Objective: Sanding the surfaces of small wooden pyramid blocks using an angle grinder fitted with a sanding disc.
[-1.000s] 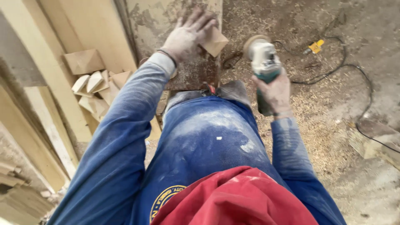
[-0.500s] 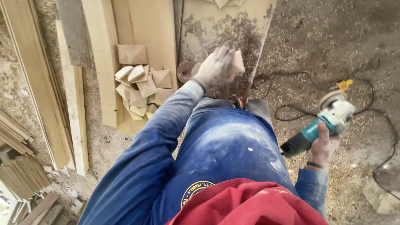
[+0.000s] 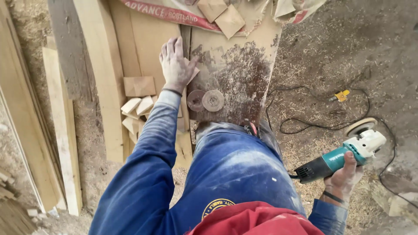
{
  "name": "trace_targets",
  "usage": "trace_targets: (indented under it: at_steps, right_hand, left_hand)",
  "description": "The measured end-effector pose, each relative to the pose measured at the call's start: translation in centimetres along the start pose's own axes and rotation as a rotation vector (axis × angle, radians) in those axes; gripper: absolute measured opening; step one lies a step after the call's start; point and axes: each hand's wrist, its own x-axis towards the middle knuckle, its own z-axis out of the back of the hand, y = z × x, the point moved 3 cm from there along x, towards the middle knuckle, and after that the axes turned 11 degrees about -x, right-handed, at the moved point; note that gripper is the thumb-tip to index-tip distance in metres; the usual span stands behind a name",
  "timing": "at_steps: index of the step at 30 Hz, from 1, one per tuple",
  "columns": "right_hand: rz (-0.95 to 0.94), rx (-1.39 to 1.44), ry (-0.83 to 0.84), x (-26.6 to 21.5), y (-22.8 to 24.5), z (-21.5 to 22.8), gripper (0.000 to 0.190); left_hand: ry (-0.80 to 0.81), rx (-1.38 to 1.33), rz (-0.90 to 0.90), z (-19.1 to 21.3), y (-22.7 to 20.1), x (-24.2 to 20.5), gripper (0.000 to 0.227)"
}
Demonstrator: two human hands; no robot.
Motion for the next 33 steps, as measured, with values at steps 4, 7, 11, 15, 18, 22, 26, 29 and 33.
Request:
trace_targets:
  at_steps: [4,7,11,15,18,22,26,29,33]
  right_hand:
    - [0.018,0.016,-0.027,-2.9,1.3,-1.4,0.058]
    - [0.063,-0.047,-0.066,-4.8,1.6,-1.8,0.061]
    - [0.014,0.004,-0.136,-6.5,0.1,-1.8,0.059]
    - [-0.055,-0.012,-0.201,-8.1,-0.4,-2.0,0.057]
    - [-0.031,-0.045,-0.193,-7.9,-1.3,-1.6,0.053]
    - [-0.061,-0.013,-0.173,-7.6,-1.9,-1.4,0.05]
    - [-0.039,0.018,-0.194,-6.8,-1.8,-1.7,0.046]
    - [-0.022,0.025,-0.205,-6.8,-1.3,-2.1,0.049]
    - [0.001,0.026,-0.197,-7.0,-1.0,-2.8,0.053]
  left_hand:
    - [-0.007,-0.138,-0.125,-4.1,-0.9,6.6,0.067]
    - [0.128,-0.198,-0.145,-7.3,-3.1,9.6,0.056]
    - [0.134,-0.192,-0.204,-8.8,-5.5,11.2,0.057]
    - [0.01,-0.219,-0.185,-9.1,-4.2,12.2,0.053]
    - [-0.198,-0.237,-0.053,-10.0,-1.0,16.7,0.064]
    - [-0.232,-0.233,-0.103,-11.3,1.0,21.5,0.07]
    - [-0.087,-0.238,0.115,-11.7,-0.2,24.1,0.075]
    - [-0.033,-0.435,0.166,-11.4,0.4,24.5,0.068]
    - [0.031,-0.81,0.116,-12.0,3.6,25.1,0.033]
